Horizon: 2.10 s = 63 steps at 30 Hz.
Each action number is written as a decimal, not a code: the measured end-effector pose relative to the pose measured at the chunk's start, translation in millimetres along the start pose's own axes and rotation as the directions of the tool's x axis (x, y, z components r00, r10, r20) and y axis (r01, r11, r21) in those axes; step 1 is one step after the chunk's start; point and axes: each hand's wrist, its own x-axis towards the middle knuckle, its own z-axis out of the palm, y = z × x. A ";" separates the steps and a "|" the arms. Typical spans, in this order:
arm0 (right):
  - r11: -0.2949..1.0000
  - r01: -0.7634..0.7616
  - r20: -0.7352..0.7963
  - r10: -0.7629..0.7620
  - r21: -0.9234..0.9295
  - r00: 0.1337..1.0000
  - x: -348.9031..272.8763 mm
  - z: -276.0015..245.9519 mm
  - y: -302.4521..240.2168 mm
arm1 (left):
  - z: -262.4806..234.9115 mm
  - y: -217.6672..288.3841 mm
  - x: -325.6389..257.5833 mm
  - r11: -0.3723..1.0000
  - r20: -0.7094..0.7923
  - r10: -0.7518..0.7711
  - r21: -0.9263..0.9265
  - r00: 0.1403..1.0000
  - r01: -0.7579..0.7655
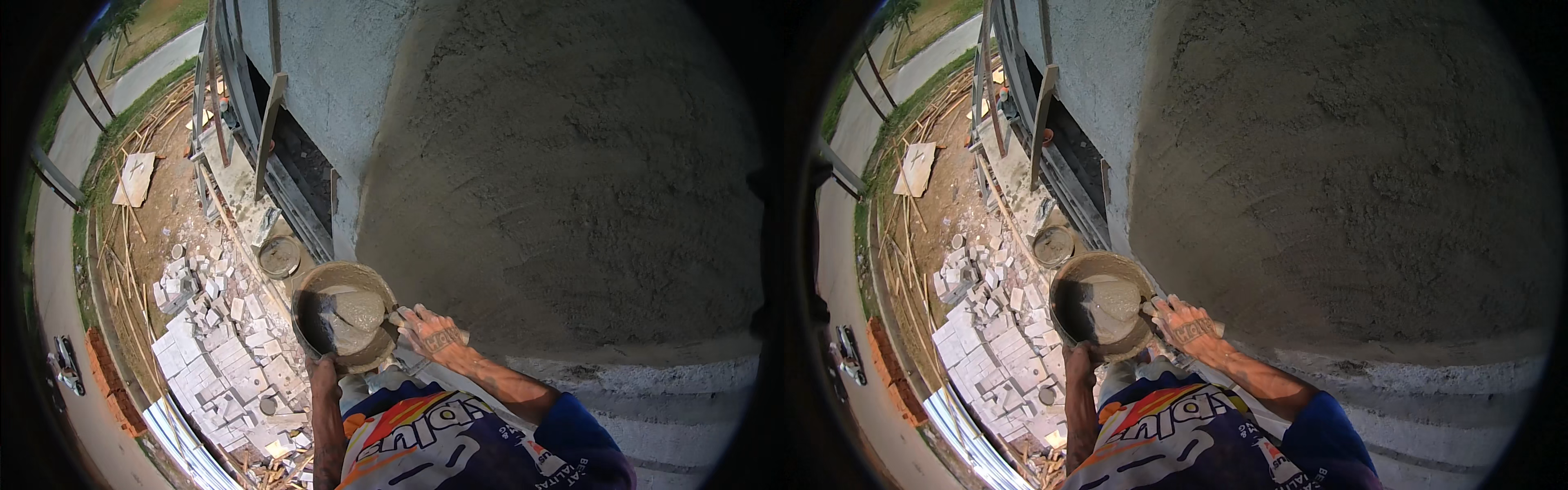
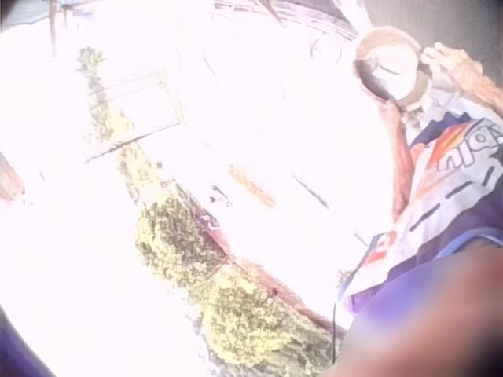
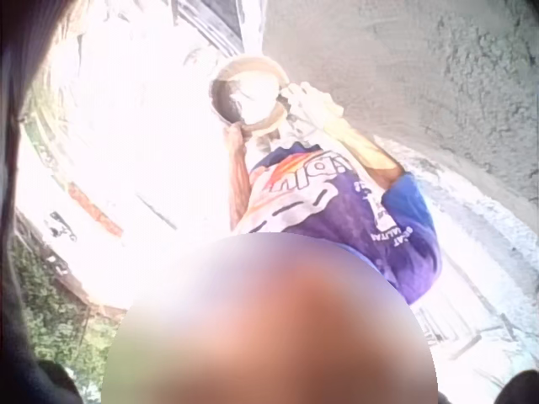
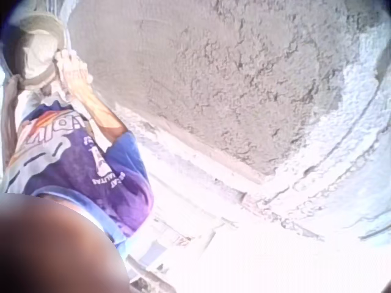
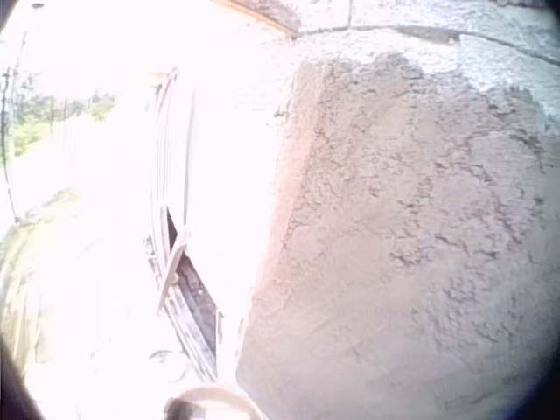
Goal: The person scoops wet cement from a bucket with a trowel and applies it to a vertical wall surface, smoothing the layer repeatedly. The person then uses a wooden straightedge to level the applied cement along the wall edge.
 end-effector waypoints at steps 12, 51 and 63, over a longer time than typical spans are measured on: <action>0.533 -0.219 0.080 0.270 0.817 0.960 -8.8 -183.5 15.6 | 2.9 -6.5 3.8 0.999 -0.030 -0.016 -0.036 0.999 0.014; 0.728 0.038 -0.389 0.320 0.684 0.864 20.6 -257.7 -10.5 | -19.6 -34.8 0.4 0.999 -0.116 0.041 -0.009 0.992 -0.042; 0.818 0.236 0.011 -0.271 -0.524 0.963 14.9 -83.2 -22.8 | 5.1 -54.9 15.9 0.778 0.018 0.443 0.490 0.896 -0.394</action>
